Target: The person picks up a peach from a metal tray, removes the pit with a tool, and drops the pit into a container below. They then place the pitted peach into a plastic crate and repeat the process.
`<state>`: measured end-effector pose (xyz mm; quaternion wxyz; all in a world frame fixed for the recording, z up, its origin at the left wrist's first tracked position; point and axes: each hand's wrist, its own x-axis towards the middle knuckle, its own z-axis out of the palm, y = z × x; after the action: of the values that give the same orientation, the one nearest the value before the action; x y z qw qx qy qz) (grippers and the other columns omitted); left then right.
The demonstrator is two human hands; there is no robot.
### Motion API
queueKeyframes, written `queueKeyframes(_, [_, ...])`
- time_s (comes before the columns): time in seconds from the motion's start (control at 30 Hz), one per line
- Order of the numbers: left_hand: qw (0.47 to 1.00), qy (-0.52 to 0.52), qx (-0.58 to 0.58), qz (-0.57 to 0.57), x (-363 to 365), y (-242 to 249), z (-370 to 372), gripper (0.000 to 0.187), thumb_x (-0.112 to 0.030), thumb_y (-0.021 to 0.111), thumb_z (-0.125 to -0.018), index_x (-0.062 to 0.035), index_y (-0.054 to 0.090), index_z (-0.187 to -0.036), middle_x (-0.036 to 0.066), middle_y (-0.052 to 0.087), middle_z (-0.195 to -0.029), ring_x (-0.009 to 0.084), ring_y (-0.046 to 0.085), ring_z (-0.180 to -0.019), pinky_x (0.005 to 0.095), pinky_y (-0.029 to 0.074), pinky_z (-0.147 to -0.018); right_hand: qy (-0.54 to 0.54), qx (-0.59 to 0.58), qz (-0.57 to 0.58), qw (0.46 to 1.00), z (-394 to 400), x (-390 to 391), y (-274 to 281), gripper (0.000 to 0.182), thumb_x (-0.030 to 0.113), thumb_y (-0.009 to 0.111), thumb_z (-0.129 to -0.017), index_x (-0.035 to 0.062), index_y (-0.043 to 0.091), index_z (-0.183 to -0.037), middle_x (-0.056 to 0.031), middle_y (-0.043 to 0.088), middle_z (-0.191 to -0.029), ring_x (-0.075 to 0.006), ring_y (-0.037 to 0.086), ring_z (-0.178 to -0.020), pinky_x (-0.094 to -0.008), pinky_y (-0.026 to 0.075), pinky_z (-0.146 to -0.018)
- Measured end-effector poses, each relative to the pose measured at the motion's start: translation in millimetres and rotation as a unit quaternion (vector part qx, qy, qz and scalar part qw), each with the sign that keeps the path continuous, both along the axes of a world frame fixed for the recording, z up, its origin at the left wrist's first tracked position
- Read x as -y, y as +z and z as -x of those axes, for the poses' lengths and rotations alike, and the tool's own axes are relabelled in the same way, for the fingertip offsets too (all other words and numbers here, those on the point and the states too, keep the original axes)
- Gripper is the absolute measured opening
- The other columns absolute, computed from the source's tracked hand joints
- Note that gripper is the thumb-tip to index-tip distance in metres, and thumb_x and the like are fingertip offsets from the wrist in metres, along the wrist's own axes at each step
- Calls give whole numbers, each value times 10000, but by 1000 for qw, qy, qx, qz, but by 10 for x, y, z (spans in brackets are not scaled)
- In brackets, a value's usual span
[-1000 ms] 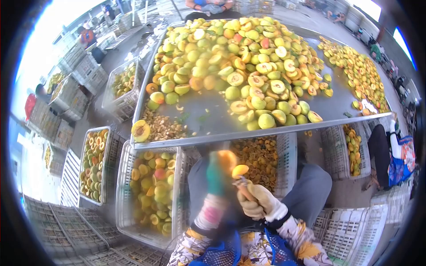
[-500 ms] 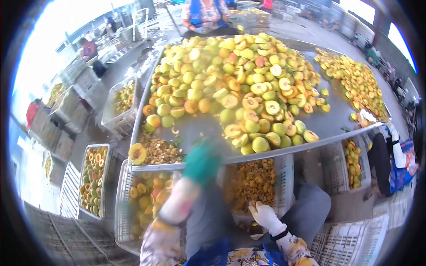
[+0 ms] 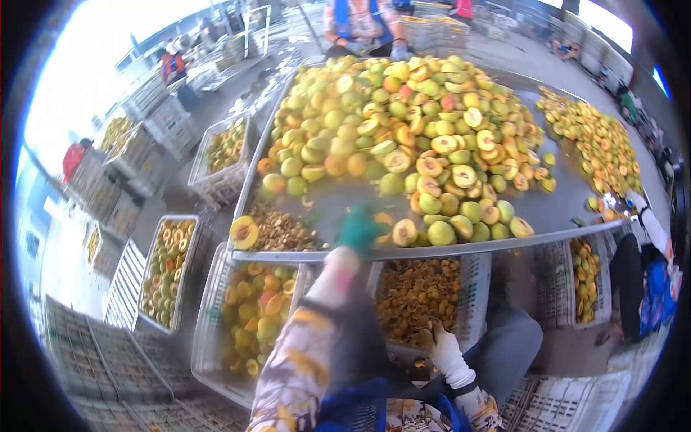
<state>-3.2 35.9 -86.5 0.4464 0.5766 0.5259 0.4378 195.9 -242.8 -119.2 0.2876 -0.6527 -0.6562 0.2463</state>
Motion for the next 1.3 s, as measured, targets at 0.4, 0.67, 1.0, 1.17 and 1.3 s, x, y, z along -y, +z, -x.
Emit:
queueKeyframes(0.4, [859,22,498,114,2102,968,42,542,-537,395,-960,-34,549,-1091,92,613,-909,194,603,-765,294,500,-683,42,-217,-30,975,681,61,1323,280,256,485,-990,-3,517,-886,-69,506,-552,-143,520,-481,-296,390,-451])
queueKeyframes(0.67, [936,46,349,-8,2288,714,-9,290,-261,509,-962,-7,545,-1097,77,590,-904,168,588,-763,290,491,-671,31,-144,-95,985,916,35,1249,217,164,517,-957,-18,498,-840,-226,508,-564,-397,575,-555,-385,403,-475])
queueKeyframes(1.0, [968,92,233,-33,2198,542,22,250,-192,516,-938,11,596,-1061,53,627,-873,127,583,-732,255,481,-647,47,-336,324,883,877,-139,1410,404,404,390,-1001,32,506,-892,-35,470,-544,-137,471,-434,-274,355,-378])
queueKeyframes(1.17, [962,-53,243,115,2084,477,212,270,-213,478,-977,-2,646,-975,56,652,-825,120,583,-688,252,478,-633,69,-577,447,680,801,-137,1244,487,505,374,-982,42,523,-960,44,346,-535,-59,336,-378,-219,309,-334])
queueKeyframes(1.3, [979,-10,199,-50,2167,631,99,246,-200,486,-962,-7,638,-960,77,651,-878,136,602,-718,254,487,-635,189,-803,466,319,736,-161,809,533,544,391,-960,30,528,-952,61,268,-525,-30,241,-351,-203,241,-300])
